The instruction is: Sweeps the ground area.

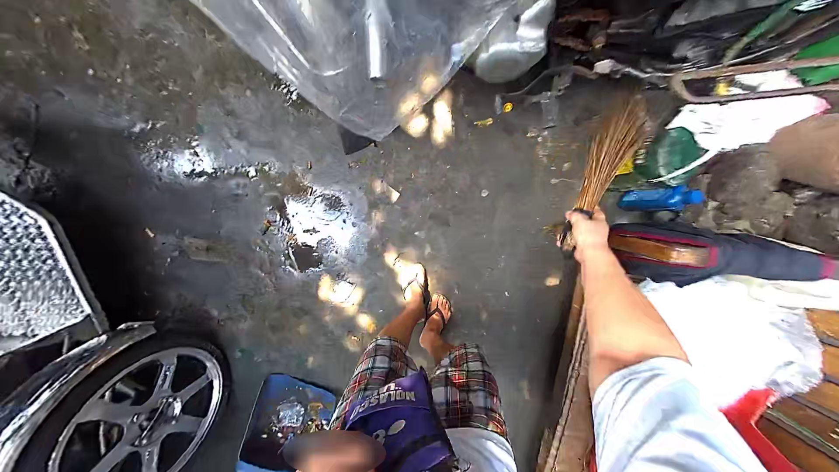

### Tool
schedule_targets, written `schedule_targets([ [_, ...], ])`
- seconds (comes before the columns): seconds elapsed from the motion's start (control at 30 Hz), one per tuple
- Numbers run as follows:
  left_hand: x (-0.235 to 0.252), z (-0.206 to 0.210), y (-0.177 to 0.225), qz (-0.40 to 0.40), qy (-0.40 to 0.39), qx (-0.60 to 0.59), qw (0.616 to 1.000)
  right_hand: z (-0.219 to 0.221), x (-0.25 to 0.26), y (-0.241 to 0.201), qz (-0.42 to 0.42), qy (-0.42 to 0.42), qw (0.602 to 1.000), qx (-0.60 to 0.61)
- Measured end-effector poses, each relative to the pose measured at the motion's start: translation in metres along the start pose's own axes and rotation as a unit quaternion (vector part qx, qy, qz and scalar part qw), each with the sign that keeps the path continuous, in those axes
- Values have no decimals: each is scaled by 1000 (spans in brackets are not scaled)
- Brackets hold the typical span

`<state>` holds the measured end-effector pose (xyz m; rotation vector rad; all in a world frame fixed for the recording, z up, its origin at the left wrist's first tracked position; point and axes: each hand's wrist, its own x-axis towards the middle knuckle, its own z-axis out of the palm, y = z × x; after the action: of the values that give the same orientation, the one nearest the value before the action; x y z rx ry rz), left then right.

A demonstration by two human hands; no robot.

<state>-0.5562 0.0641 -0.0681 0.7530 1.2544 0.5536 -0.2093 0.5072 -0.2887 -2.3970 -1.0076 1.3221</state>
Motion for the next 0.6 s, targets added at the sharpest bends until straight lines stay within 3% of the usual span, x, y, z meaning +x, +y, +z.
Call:
schedule_targets([
  [0.1,-2,-10,-10,-34,10,0,999,66,19,-14,40,-90,992,-82],
  [0.23,4,-12,-4,-24,18,-20,999,136,-63,13,-28,-238,914,-326],
  [0.3,6,-12,1,-6,25,-33,999,152,-112,38,-54,-316,868,-380],
  [0.37,7,-14,8,14,29,-48,998,151,-152,49,-70,-381,836,-389],
  [0.43,6,-16,16,28,34,-55,997,138,-186,50,-85,-418,834,-351],
  [0.53,3,-18,18,59,45,-71,995,101,-227,51,-89,-433,857,-264],
  [0.6,1,-17,16,68,57,-77,993,76,-243,50,-67,-395,894,-201],
])
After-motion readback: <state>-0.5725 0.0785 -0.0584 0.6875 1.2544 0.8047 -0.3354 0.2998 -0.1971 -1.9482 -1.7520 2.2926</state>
